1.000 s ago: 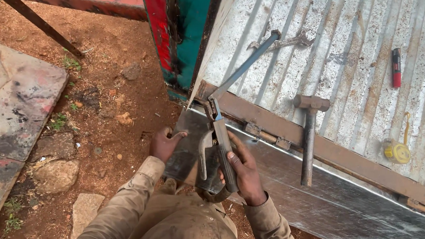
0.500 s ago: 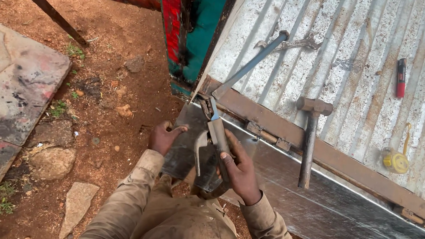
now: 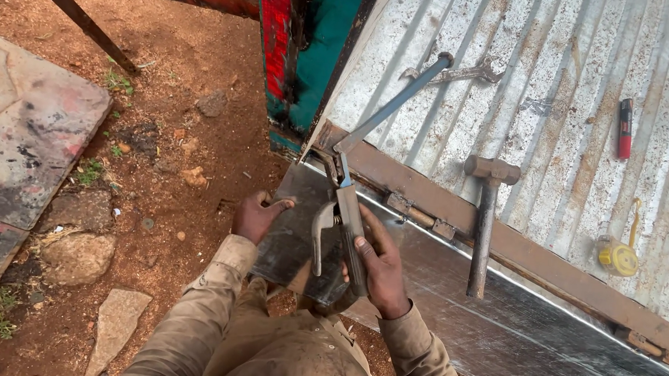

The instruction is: Measure, fit, and weld a metal sheet to a truck bed frame.

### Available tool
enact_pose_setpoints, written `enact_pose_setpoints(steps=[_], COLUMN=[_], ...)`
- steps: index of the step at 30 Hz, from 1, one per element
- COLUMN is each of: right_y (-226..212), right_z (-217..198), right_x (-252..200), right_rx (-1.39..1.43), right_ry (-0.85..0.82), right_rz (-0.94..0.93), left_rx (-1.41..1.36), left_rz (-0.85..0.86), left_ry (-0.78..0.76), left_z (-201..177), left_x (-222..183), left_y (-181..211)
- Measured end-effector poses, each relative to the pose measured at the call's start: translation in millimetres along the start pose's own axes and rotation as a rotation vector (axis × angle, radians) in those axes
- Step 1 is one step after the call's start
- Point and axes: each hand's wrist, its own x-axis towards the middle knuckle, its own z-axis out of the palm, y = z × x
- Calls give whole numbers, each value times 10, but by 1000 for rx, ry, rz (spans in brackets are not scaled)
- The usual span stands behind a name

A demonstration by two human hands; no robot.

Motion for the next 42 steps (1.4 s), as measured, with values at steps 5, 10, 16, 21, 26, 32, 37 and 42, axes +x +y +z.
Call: enact_pose_setpoints(steps=[5,10,16,21,26,32,37,42], right_y=[-133,-145,48,52,-44,-15,23,-16], right_z=[141,178,93,98,143,116,67,11], right_x=[-10,-58,-108,-52,29,24,19,30], right_rx=[165,-347,163,188,225,250,271,281], right_ry=[60,67,76,83,68,92,70,73], right_rz=[98,-320,60,69,85,114,128,159], left_rx=[-9,-47,-25,-25,-16,-212,-52,-44], left_rz=[-21,76,87,4,-27,125,14,-22], left_ry=[-20,15,28,-1,-39,14,-11,-20], left_z=[1,45,54,-27,-60,180,-13,-4], left_x=[15,60,82,8,24,143,36,41], left_y=[-33,-117,-152,-7,71,-361,-36,-43])
